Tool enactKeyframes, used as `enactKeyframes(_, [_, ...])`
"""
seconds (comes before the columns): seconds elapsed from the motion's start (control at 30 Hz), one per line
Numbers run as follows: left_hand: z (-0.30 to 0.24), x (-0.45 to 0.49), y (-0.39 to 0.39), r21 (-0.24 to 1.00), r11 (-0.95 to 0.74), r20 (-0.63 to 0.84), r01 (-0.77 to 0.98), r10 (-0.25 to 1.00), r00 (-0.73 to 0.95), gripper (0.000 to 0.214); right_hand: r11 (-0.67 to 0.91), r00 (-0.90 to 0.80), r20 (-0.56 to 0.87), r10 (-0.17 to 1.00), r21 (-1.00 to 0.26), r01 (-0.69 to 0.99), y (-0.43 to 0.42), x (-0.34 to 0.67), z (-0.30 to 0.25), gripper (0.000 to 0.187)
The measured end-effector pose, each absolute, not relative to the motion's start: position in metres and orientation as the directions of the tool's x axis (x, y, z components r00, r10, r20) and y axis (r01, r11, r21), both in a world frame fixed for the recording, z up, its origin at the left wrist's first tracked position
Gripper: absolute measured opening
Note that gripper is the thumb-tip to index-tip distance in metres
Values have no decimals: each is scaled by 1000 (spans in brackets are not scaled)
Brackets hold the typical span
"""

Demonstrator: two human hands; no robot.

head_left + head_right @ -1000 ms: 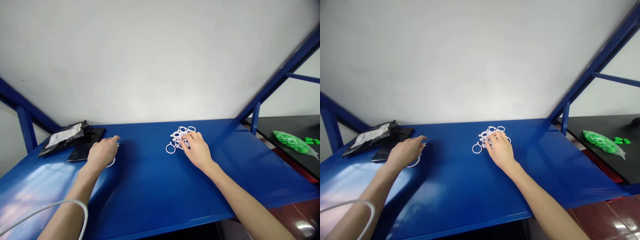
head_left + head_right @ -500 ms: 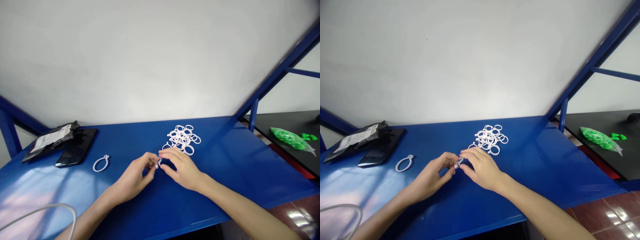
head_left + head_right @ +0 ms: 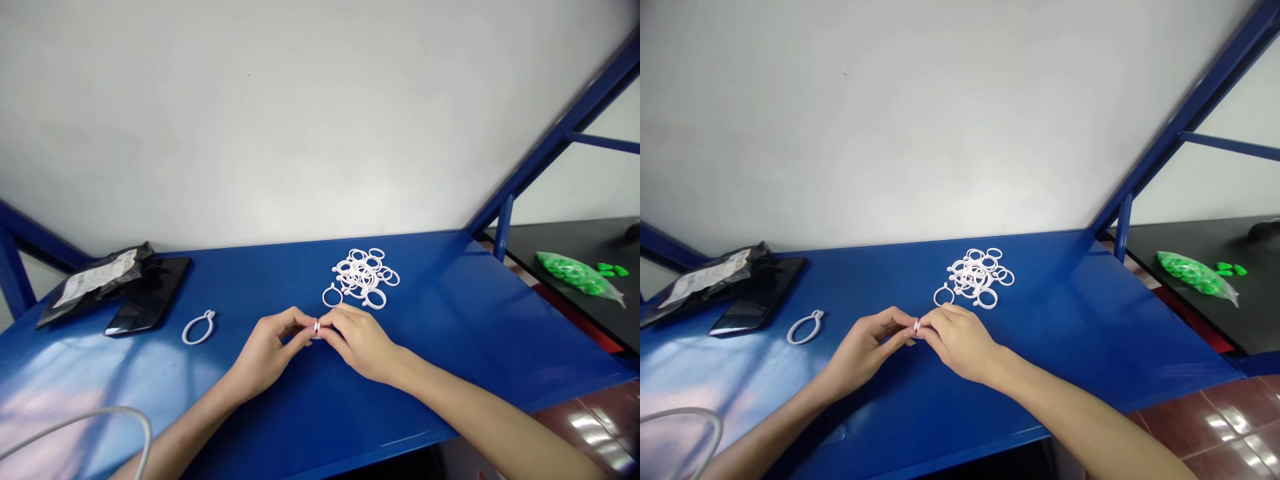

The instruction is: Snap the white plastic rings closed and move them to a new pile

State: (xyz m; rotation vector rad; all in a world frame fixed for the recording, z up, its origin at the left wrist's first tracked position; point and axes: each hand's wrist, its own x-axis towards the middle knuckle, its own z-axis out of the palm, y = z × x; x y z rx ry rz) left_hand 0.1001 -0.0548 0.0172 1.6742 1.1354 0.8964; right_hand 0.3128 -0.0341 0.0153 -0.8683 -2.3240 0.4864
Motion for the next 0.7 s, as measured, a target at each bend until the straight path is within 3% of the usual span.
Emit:
enactKeyframes(0.23, [11,97,-53,900,-230,97,370,933,346,17,799,-677,427,600,-376,470,-34,314,9,25])
enactKeyframes(0.7, [17,98,-57,800,-500,337,332,832,440,17,874,-730,486,481,-206,439,-37,316,6,31])
